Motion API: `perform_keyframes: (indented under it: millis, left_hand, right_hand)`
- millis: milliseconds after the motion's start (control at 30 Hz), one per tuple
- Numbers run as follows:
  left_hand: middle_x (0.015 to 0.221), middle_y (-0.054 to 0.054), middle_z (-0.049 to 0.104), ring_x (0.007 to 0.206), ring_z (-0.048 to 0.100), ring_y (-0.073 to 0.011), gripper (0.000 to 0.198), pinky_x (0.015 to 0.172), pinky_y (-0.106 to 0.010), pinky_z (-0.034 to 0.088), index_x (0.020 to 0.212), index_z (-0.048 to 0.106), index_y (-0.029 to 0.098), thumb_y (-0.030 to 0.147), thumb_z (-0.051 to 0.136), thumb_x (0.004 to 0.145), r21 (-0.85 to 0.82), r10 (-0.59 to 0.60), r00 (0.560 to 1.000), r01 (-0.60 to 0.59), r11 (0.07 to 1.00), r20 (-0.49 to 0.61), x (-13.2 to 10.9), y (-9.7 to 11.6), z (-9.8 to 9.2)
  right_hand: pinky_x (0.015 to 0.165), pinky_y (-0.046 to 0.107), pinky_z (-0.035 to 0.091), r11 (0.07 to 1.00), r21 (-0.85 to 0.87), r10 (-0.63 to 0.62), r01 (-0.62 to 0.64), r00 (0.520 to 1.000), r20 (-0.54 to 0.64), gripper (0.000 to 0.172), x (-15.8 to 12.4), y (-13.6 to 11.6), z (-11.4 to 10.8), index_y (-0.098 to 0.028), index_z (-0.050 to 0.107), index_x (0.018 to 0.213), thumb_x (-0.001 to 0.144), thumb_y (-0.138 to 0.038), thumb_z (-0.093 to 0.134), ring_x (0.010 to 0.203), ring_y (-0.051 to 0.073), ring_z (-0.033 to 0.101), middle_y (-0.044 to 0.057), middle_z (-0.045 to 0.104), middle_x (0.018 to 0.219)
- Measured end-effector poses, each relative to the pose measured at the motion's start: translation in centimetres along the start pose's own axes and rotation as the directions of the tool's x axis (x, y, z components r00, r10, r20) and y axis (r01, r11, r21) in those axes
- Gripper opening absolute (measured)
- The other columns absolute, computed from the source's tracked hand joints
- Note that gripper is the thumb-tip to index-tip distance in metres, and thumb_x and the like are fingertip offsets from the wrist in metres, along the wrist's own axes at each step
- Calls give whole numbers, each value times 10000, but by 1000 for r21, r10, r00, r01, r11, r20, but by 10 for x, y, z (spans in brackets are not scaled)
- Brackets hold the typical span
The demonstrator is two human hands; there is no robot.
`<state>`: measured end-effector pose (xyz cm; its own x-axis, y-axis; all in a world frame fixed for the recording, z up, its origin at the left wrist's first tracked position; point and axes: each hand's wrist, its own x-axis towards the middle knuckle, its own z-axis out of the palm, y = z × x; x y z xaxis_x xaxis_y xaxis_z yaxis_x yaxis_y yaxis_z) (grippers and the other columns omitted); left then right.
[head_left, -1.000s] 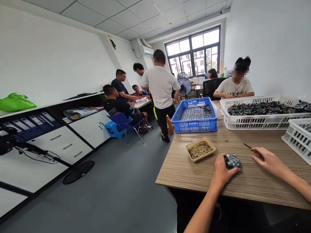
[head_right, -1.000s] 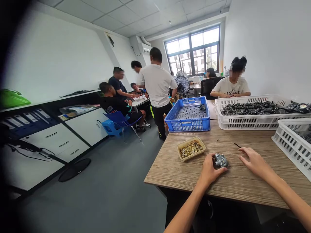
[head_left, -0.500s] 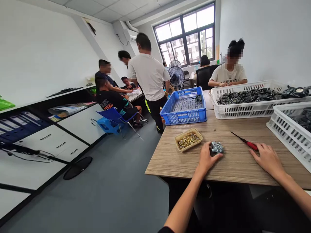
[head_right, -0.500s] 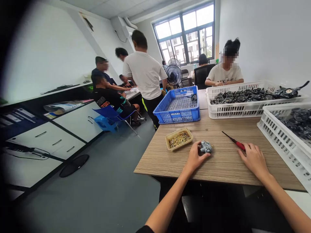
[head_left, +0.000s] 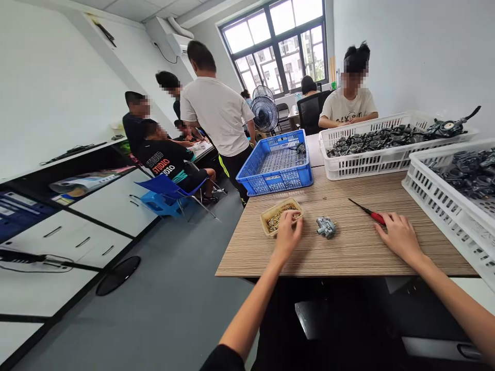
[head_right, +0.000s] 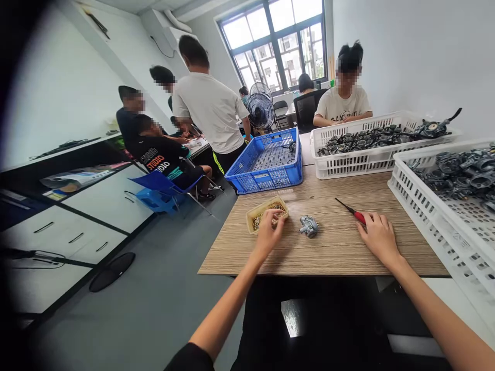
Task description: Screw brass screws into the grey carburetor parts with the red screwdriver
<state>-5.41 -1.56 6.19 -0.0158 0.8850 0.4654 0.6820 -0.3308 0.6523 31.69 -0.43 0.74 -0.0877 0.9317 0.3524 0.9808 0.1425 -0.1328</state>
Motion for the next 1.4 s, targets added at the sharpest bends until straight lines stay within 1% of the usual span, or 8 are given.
perform_keyframes:
  millis: [100, 200, 367, 500, 733, 867, 1133, 1400]
  left_hand:
    - [1115, -82, 703, 890, 668, -190, 151, 933, -349, 547, 1075, 674, 202, 220, 564, 973, 150, -69, 993, 55, 987, 91, 32, -22, -35]
    - [1035, -66, 729, 832, 672, -179, 148, 850, -315, 545, 993, 696, 195, 162, 566, 929, 247, -148, 960, 88, 965, 236, 56, -42, -60]
    - [903, -41, 757, 795, 685, -186, 230, 777, -287, 518, 907, 734, 199, 47, 588, 815, 338, -215, 905, 85, 937, 368, 68, -62, -81]
    - [923, -39, 777, 826, 713, -189, 282, 755, -264, 509, 941, 758, 203, 23, 591, 801, 396, -219, 877, 36, 917, 428, 67, -69, -82]
    - [848, -43, 773, 790, 713, -219, 234, 773, -302, 510, 788, 768, 231, 41, 631, 778, 451, -209, 852, -34, 892, 479, 68, -75, -68]
    - [834, -46, 769, 779, 703, -219, 248, 751, -298, 495, 767, 767, 232, 30, 624, 762, 471, -201, 843, -69, 880, 499, 69, -77, -64]
    - [894, -54, 774, 840, 697, -210, 216, 759, -279, 493, 853, 764, 214, 75, 601, 826, 479, -177, 840, -108, 871, 512, 65, -79, -62]
    - [880, -53, 739, 819, 676, -205, 225, 753, -277, 492, 947, 765, 199, 113, 579, 855, 485, -153, 852, -130, 865, 501, 65, -81, -65]
  right_hand:
    - [868, 473, 503, 1000, 20, -1, 1, 1000, 4, 437, 1, 1, 1, -167, 653, 1341, 1057, -404, 421, 1069, 370, 613, 196, 698, 1179]
    - [874, 478, 504, 1000, 24, -2, 2, 1000, -2, 440, 1, 2, 2, -163, 653, 1334, 1054, -402, 413, 1075, 374, 612, 201, 698, 1180]
    - [866, 473, 503, 1000, 7, -2, 2, 1000, -12, 437, 1, 2, 2, -163, 653, 1324, 1065, -407, 399, 1085, 375, 619, 198, 701, 1193]
    - [862, 463, 496, 1000, -19, -5, 5, 1000, -17, 427, 1, 2, 1, -156, 659, 1306, 1073, -402, 399, 1080, 373, 628, 196, 705, 1183]
    - [868, 465, 505, 1000, -23, -9, 9, 1000, -12, 407, 2, 1, 0, -157, 660, 1307, 1080, -381, 408, 1075, 367, 636, 194, 708, 1175]
    - [877, 462, 507, 1000, -27, -10, 10, 1000, -3, 392, 2, 0, -1, -152, 660, 1315, 1080, -368, 432, 1075, 359, 634, 194, 706, 1185]
    - [843, 433, 480, 999, -46, -13, 13, 1000, -13, 361, 0, 0, 3, -154, 658, 1313, 1080, -354, 467, 1072, 350, 619, 181, 706, 1181]
    - [852, 431, 452, 999, -39, -29, 28, 999, -29, 351, -1, 0, 6, -159, 650, 1302, 1071, -345, 463, 1062, 346, 601, 180, 705, 1202]
